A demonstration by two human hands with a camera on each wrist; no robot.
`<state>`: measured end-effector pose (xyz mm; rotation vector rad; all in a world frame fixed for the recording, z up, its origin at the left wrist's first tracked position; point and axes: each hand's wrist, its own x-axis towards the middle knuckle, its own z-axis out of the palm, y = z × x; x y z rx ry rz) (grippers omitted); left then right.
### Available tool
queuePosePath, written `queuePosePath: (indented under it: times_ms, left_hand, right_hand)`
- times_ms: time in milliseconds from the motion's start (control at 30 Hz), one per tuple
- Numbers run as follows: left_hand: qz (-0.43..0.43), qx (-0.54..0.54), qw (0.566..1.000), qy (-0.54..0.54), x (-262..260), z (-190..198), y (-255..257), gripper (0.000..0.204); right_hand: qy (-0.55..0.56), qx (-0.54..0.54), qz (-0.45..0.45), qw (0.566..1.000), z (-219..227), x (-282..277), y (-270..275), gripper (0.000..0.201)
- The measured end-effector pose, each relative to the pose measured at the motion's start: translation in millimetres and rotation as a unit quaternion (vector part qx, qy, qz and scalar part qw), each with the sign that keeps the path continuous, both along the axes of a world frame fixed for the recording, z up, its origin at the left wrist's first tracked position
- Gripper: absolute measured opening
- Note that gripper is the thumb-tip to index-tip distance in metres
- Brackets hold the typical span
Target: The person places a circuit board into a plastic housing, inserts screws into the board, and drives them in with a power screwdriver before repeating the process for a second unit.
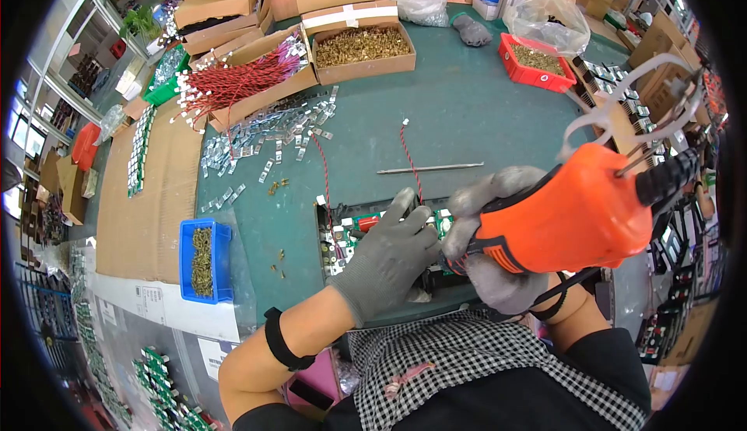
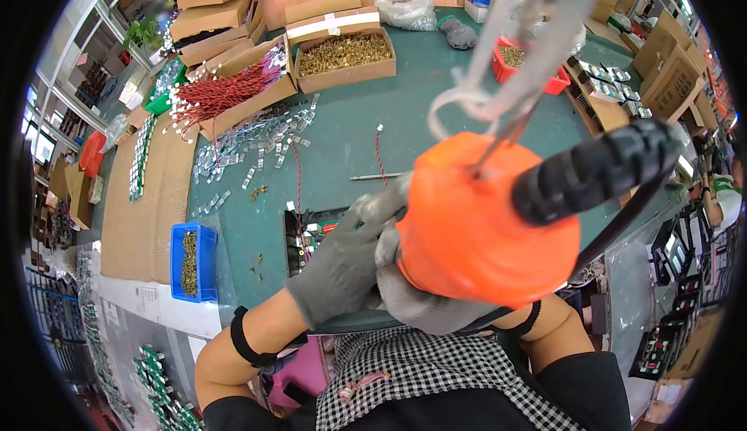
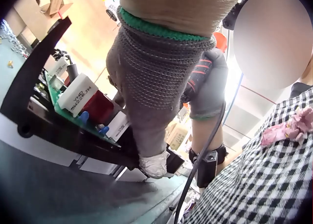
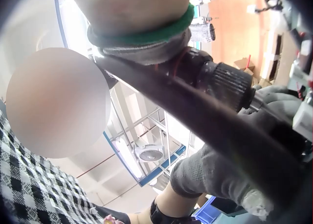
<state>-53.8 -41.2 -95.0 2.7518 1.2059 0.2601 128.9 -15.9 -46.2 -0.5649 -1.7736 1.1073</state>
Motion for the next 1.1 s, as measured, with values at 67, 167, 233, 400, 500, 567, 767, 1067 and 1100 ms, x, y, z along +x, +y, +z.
queuePosePath:
  times_ms: [67,167,233,400,500,567,767,1067,1100]
  left_hand:
    - [-0.006,-0.007,1.000,0.006,0.7,-2.1,0.4,0.064]
    - [-0.006,-0.003,1.000,0.011,0.9,-5.5,-1.4,0.066]
    - [-0.003,0.012,1.000,0.023,2.2,-7.9,-2.4,0.071]
    - [0.019,-0.002,0.997,-0.077,-0.8,-11.2,-3.9,0.091]
    - [0.002,-0.059,0.983,-0.175,-6.4,-25.7,-2.5,0.100]
    - [0.005,-0.040,0.993,-0.107,-4.8,-23.2,-1.9,0.099]
    - [0.026,-0.031,0.999,-0.002,3.0,10.2,-12.4,0.090]
    - [0.006,-0.011,0.997,0.082,5.4,5.5,-9.4,0.073]
    - [0.005,-0.012,0.997,0.074,5.4,6.3,-9.3,0.072]
  right_hand:
    - [-0.017,0.045,-0.008,0.999,-1.4,-1.2,1.0,0.062]
    - [-0.032,0.118,-0.027,0.992,0.2,-6.2,4.7,0.066]
    - [-0.021,0.145,-0.037,0.988,-1.6,-11.2,4.4,0.068]
    - [0.001,0.085,-0.042,0.995,-1.4,-10.7,-7.4,0.063]
    - [0.028,0.107,-0.072,0.991,-13.7,-22.5,-8.3,0.060]
    - [0.051,0.089,-0.061,0.993,-18.4,-23.4,-5.5,0.063]
    - [0.045,0.074,-0.063,0.994,-5.2,-17.6,-1.8,0.058]
    - [0.071,0.076,-0.118,0.988,29.0,54.0,0.9,0.070]
    - [0.116,0.029,-0.129,0.984,25.9,54.1,1.1,0.067]
